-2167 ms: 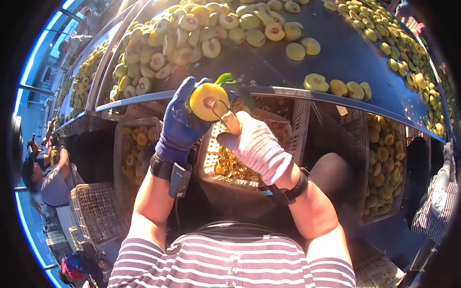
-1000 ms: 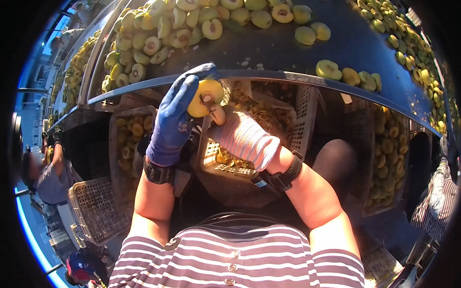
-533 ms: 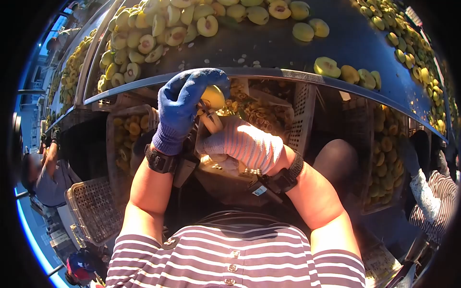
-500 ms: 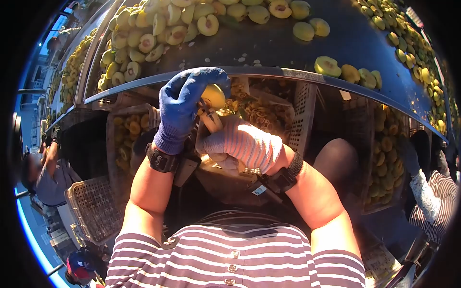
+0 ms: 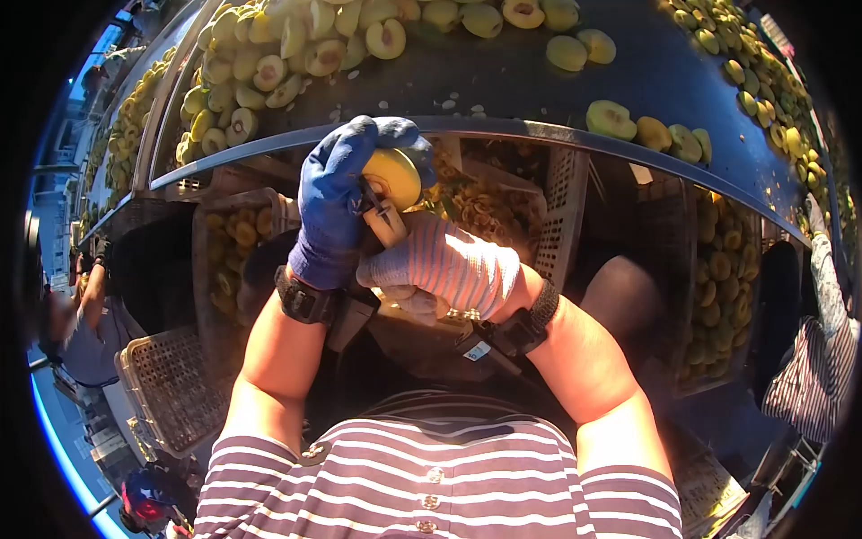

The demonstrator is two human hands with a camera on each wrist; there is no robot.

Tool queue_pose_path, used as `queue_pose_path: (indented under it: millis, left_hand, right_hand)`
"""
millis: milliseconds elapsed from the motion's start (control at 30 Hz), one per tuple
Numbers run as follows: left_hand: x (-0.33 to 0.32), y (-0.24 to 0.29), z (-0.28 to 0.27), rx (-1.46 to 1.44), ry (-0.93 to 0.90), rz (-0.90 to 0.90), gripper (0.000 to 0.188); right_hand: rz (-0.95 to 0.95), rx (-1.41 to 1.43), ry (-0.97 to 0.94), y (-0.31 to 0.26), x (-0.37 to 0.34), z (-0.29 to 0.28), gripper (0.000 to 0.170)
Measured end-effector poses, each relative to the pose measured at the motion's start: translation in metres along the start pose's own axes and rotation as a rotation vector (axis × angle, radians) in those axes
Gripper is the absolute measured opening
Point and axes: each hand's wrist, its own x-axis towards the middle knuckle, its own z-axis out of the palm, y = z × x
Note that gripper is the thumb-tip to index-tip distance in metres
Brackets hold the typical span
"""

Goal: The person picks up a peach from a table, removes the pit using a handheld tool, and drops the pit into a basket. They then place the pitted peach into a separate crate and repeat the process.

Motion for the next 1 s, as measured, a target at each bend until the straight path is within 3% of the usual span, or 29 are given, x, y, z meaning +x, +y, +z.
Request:
queue_pose_path:
  millis: [100, 133, 233, 267, 300, 333, 367, 433, 467, 500, 533, 600, 633, 667, 700, 733, 767, 800, 833, 867, 933, 967, 1000]
  left_hand:
    - [0.005, 0.026, 0.005, 0.323, -0.186, -0.245, 0.029]
    - [0.005, 0.026, 0.000, 0.316, -0.235, -0.231, 0.032]
    - [0.001, 0.010, -0.020, 0.503, -0.361, 0.239, 0.050]
    - [0.002, -0.001, -0.030, 0.577, -0.386, 0.436, 0.062]
    - [0.000, -0.010, -0.036, 0.522, -0.342, 0.472, 0.070]
    - [-0.001, -0.015, -0.038, 0.468, -0.299, 0.509, 0.078]
    - [-0.008, -0.017, -0.038, 0.313, -0.251, 0.400, 0.070]
    - [-0.018, -0.011, -0.030, 0.036, -0.186, 0.271, 0.047]
    - [-0.024, -0.004, -0.028, 0.179, -0.171, 0.301, 0.045]
    - [-0.031, 0.002, -0.027, 0.320, -0.152, 0.330, 0.043]
    - [-0.041, 0.015, -0.031, 0.717, -0.115, 0.417, 0.052]
    - [-0.061, 0.032, -0.051, 1.207, 0.048, 0.579, 0.050]
    - [-0.078, 0.056, -0.051, 1.186, 0.089, 0.541, 0.043]
    - [-0.094, 0.079, -0.052, 1.164, 0.130, 0.503, 0.038]
    - [-0.111, 0.102, -0.053, 1.140, 0.171, 0.466, 0.033]
    - [-0.132, 0.121, -0.075, 1.294, 0.308, 0.350, 0.031]
    - [-0.149, 0.137, -0.097, 0.820, 0.614, 0.045, 0.036]
    - [-0.160, 0.141, -0.116, 1.156, 0.827, -0.051, 0.043]
    - [-0.157, 0.147, -0.116, 1.458, 0.905, -0.092, 0.049]
    - [-0.146, 0.148, -0.114, 1.385, 0.859, -0.059, 0.049]
    - [-0.096, 0.137, -0.097, 1.154, 0.681, 0.072, 0.049]
    - [-0.064, 0.129, -0.079, 1.051, 0.610, 0.008, 0.050]
    - [-0.028, 0.111, -0.082, 1.151, 0.505, 0.091, 0.052]
  right_hand:
    - [0.013, 0.084, -0.218, 0.005, -0.004, -0.005, 0.019]
    - [-0.012, 0.009, -0.186, 0.003, -0.005, -0.005, 0.018]
    - [-0.037, -0.177, -0.030, -0.005, -0.012, -0.002, 0.013]
    - [-0.004, -0.280, -0.050, -0.006, -0.017, -0.006, 0.013]
    - [0.006, -0.127, -0.185, -0.003, -0.025, -0.014, 0.013]
    - [0.033, -0.251, -0.110, 0.000, -0.030, -0.020, 0.016]
    - [0.054, -0.370, -0.033, 0.007, -0.033, -0.028, 0.020]
    - [0.157, -0.953, 0.403, 0.037, -0.029, -0.054, 0.034]
    - [0.243, -1.170, 0.605, 0.045, -0.028, -0.056, 0.043]
    - [0.125, -1.161, 0.572, 0.060, -0.027, -0.072, 0.044]
    - [0.006, -1.151, 0.536, 0.086, -0.020, -0.104, 0.045]
    - [0.081, -1.172, 0.489, 0.055, -0.035, -0.083, 0.041]
    - [0.118, -1.183, 0.464, 0.039, -0.043, -0.072, 0.040]
    - [-0.097, -1.204, 0.394, 0.032, -0.052, -0.063, 0.038]
    - [-0.123, -1.112, 0.347, 0.021, -0.056, -0.056, 0.035]
    - [-0.144, -1.018, 0.299, 0.009, -0.060, -0.048, 0.033]
    - [-0.234, -1.094, 0.311, 0.015, -0.057, -0.053, 0.032]
    - [-0.298, -1.105, 0.300, 0.022, -0.048, -0.058, 0.032]
    - [-0.357, -1.116, 0.288, 0.019, -0.044, -0.053, 0.032]
    - [-0.243, -1.002, 0.286, 0.014, -0.044, -0.045, 0.034]
    - [-0.338, -1.002, 0.294, 0.015, -0.038, -0.040, 0.033]
    - [-0.347, -0.965, 0.298, 0.013, -0.037, -0.038, 0.033]
    - [-0.290, -1.005, 0.315, 0.004, -0.038, -0.032, 0.032]
